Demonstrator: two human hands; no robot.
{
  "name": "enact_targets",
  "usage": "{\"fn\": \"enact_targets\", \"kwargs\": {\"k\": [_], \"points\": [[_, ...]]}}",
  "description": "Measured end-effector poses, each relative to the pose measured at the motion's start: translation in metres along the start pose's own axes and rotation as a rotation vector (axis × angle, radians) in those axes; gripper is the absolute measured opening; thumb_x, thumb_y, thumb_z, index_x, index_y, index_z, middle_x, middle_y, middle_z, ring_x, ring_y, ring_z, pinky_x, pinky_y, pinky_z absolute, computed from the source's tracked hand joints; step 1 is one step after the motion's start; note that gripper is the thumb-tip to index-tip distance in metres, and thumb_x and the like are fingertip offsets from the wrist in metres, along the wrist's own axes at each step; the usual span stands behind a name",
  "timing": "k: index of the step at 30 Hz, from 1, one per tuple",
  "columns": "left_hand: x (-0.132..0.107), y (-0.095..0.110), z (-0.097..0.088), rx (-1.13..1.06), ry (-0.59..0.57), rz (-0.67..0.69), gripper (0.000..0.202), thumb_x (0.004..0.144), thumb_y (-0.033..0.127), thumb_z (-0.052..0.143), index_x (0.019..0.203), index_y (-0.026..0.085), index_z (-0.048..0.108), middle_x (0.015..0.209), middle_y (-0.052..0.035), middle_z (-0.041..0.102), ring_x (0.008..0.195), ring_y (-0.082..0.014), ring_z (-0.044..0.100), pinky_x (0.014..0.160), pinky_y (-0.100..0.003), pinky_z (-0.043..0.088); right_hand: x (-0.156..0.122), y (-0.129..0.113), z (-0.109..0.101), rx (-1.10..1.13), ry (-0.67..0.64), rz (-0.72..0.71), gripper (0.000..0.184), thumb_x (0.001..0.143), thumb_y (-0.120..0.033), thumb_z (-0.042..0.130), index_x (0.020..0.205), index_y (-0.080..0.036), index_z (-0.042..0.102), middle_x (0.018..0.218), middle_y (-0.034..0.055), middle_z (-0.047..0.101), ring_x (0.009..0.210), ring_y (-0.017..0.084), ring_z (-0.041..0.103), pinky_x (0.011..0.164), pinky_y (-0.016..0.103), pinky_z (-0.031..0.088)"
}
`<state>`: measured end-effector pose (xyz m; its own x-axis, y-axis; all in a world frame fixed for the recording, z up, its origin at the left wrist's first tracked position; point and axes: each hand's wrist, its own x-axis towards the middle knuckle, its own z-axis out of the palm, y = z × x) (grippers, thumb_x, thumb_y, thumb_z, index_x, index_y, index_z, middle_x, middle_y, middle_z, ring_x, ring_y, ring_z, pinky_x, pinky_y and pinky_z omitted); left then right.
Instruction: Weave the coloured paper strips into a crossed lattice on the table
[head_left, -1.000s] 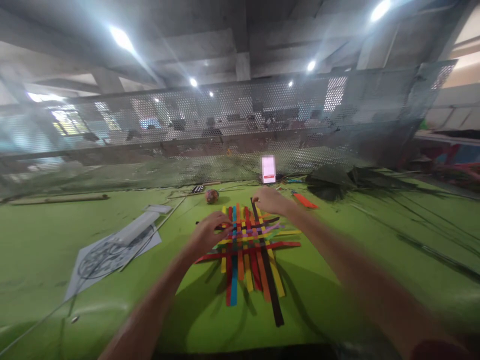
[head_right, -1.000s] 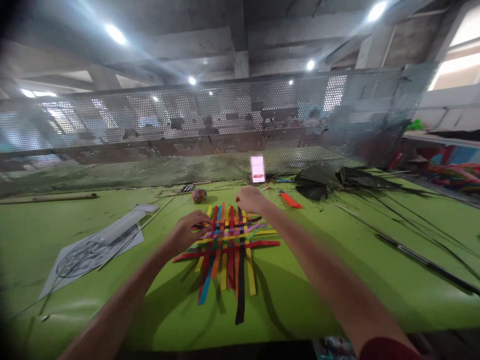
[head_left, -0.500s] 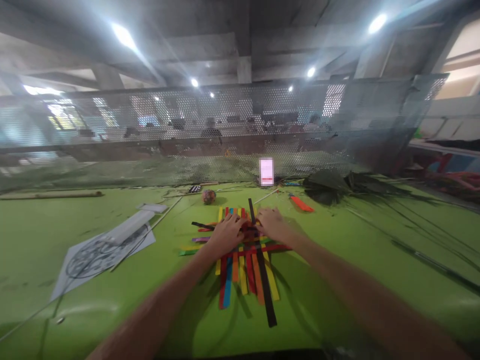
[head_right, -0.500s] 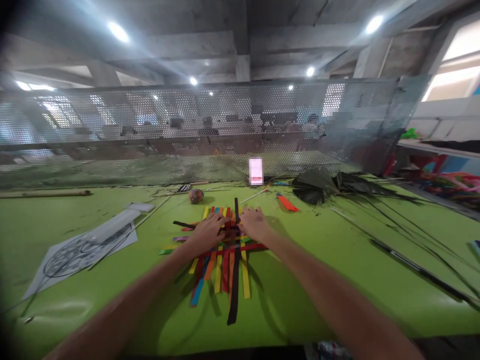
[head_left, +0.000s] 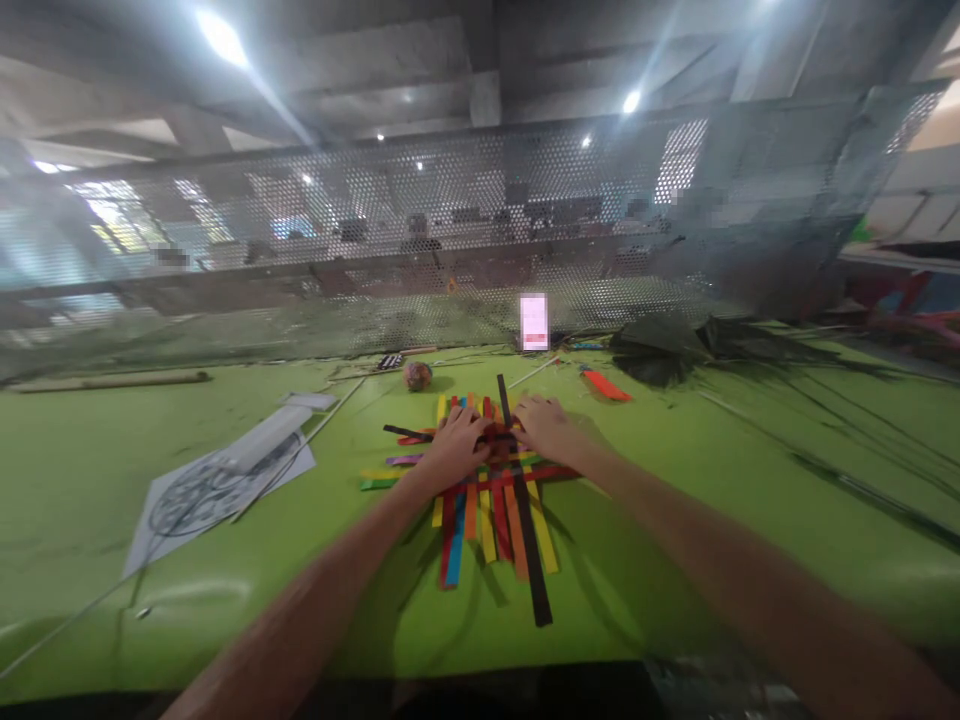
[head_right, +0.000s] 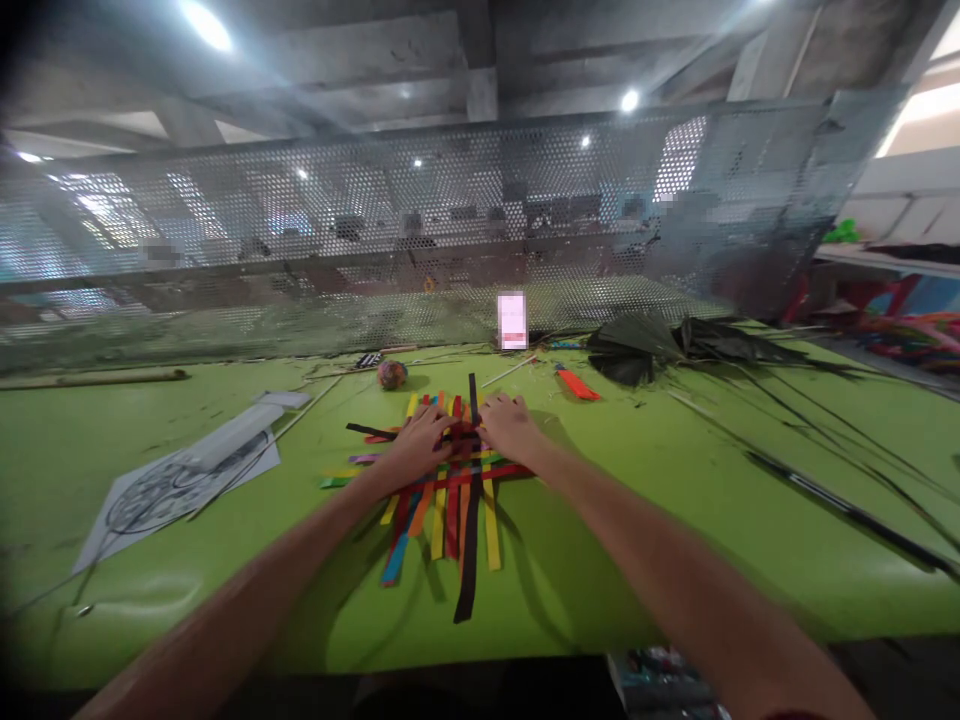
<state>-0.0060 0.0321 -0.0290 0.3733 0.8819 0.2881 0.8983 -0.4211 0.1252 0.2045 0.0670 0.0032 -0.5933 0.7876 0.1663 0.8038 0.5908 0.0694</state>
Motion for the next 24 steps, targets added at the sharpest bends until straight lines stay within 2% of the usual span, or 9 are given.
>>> {"fn": "enact_targets", "kwargs": {"k": [7,15,24], "points": [[0.001,-0.004,0.004,0.015,0.008,0.003,0.034,0.096,0.027,0.066,0.129,0.018,0.069,0.129,-0.0133,0.062,0.126,-0.0322,0.055,0.108,-0.047,0.047,0.000,-0.001,0.002,-0.012,0.034,0.009,0.020,0.104,-0.029,0.057,0.116,-0.020,0.070,0.129,0.0158,0.071,0.118,0.032,0.063,0.099,0.043,0.048],[-0.001,0.002,0.000,0.045,0.004,-0.001,0.026,0.098,0.029,0.066,0.120,0.017,0.073,0.122,-0.0125,0.066,0.124,-0.0317,0.057,0.107,-0.044,0.048,0.001,0.000,0.004,0.000,0.038,-0.005,0.019,0.103,-0.027,0.058,0.114,-0.019,0.071,0.125,0.0161,0.072,0.115,0.032,0.064,0.098,0.043,0.048],[-0.003,0.007,-0.005,0.109,-0.036,-0.006,0.027,0.100,0.031,0.063,0.120,0.016,0.074,0.122,-0.0136,0.066,0.124,-0.0315,0.058,0.106,-0.042,0.049,-0.001,-0.002,0.000,-0.078,0.036,-0.064,0.020,0.099,-0.020,0.058,0.096,-0.019,0.078,0.116,0.0158,0.073,0.111,0.031,0.062,0.096,0.041,0.046]]}}
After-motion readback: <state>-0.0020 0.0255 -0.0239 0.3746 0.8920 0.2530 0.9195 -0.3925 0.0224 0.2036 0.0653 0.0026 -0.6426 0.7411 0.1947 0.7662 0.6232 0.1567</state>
